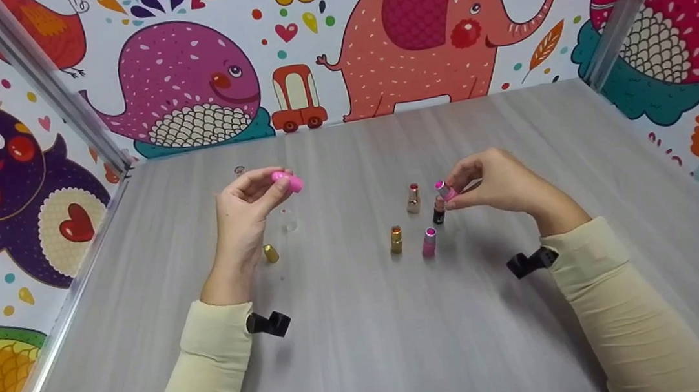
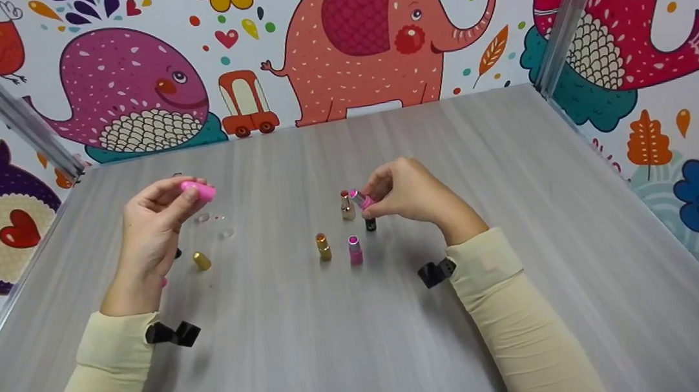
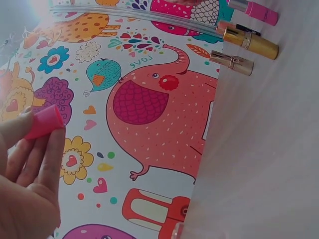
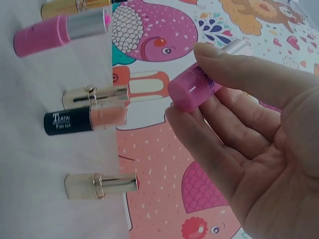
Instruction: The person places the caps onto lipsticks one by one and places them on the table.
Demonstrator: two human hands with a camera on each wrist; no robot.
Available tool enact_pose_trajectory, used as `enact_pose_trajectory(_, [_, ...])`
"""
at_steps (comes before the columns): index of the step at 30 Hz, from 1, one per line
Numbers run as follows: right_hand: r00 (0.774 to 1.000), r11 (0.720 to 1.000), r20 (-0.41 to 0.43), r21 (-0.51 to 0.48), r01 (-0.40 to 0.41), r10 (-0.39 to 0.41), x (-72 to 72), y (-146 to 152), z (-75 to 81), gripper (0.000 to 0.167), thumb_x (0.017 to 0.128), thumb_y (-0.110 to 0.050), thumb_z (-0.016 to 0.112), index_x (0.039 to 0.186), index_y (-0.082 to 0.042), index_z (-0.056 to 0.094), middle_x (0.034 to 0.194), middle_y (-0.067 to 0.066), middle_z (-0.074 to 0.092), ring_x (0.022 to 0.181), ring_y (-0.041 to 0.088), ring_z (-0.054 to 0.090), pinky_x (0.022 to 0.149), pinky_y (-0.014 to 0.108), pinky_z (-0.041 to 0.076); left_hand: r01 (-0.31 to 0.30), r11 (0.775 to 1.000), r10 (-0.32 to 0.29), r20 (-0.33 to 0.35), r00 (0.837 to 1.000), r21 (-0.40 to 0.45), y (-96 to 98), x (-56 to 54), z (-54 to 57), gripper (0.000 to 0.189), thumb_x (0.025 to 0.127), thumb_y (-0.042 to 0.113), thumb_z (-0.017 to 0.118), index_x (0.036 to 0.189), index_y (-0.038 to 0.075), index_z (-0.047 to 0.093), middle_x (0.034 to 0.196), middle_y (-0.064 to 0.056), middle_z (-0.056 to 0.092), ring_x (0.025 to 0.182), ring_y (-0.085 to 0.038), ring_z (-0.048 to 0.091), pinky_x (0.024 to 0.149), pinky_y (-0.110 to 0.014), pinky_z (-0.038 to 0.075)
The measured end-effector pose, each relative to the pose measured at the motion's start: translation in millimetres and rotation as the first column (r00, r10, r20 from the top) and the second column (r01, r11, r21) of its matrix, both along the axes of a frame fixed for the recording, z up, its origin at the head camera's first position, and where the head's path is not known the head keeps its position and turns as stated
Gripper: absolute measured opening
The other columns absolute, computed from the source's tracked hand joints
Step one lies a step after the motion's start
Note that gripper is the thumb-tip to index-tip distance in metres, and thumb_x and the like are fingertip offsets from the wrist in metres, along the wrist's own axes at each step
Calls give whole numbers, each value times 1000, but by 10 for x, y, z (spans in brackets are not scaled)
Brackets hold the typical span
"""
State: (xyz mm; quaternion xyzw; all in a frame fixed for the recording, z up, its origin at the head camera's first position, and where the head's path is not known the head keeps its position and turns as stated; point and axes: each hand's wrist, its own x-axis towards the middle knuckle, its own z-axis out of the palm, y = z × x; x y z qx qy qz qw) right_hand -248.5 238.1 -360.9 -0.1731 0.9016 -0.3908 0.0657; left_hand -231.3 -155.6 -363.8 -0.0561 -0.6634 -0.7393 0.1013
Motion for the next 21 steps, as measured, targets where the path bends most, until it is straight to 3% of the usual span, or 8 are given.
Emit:
enact_pose_trajectory(7, [1000, 999, -8, -21, -25, 25, 47, -97, -2, 23, 85, -12, 93, 104, -6, 81, 96, 5, 80, 96, 26, 75, 79, 25, 60, 2, 1000, -2, 26, 1000, -3, 66, 21, -20, 24, 96, 13, 82, 117, 3, 76, 115, -9, 78, 109, -26, 73, 95, -35, 62])
enact_pose_trajectory(16, [999, 999, -36, -25, -35, 35, 146, -239, 37, 22, 86, -8, 91, 105, -5, 82, 96, 6, 78, 95, 25, 77, 84, 36, 64, 47, 997, -47, 3, 999, 53, 204, 56, -61, 17, 94, 4, 82, 111, 3, 78, 111, -11, 78, 102, -25, 75, 94, -39, 62])
enact_pose_trajectory(21, [999, 999, -28, -20, -41, 41, 188, -315, 39, 21, 85, -7, 91, 104, -6, 82, 94, 6, 77, 90, 24, 76, 82, 36, 64, 93, 994, -91, -23, 996, 53, 284, 98, -67, 18, 93, 1, 81, 110, 1, 77, 110, -14, 78, 100, -25, 75, 95, -40, 62])
